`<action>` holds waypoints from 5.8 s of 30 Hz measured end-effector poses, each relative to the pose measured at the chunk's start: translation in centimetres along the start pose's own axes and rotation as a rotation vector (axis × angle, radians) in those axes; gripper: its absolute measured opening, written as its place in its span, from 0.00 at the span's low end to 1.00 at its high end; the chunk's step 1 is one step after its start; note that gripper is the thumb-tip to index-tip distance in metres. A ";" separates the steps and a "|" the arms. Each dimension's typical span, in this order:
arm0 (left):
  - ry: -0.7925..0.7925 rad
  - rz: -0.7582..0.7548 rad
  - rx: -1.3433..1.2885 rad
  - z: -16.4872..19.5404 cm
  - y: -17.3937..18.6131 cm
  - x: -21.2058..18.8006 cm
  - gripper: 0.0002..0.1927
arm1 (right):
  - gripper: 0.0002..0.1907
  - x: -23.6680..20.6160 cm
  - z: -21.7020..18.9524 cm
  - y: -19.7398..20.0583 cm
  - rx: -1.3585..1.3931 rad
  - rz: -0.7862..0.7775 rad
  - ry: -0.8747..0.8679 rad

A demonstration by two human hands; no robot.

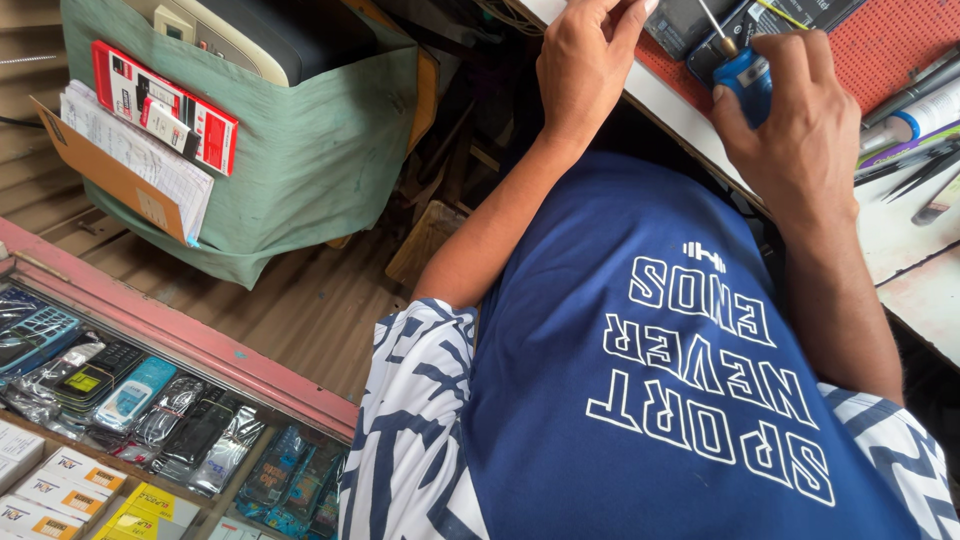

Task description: The person repairs a disassembled smartphone at a workbench, using a blue electric screwdriver to drive screws on the phone's internal components while holding the phone steady with the other hand. They reposition the phone and continue screwing at different points on the device.

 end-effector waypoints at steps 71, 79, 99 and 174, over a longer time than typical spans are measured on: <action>0.035 -0.107 -0.181 -1.1 1.3 1.1 0.13 | 0.17 -4.6 -2.7 -2.6 0.235 -0.073 -0.229; 0.049 -0.145 -0.145 -1.2 1.3 1.3 0.12 | 0.17 -5.6 -2.6 -3.6 0.297 -0.027 -0.349; 0.085 -0.477 -0.322 -1.7 1.9 2.3 0.11 | 0.17 -9.4 -5.6 -9.4 0.407 0.224 -0.566; -0.001 -0.544 -0.237 -3.6 1.8 2.5 0.10 | 0.18 -8.3 -6.6 -11.7 0.475 0.262 -0.559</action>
Point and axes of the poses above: each hand's wrist, its own x-axis towards the middle knuckle, its own y-axis out of the back of the hand, z = x × y, the point moved 4 cm from there along x, towards the middle knuckle
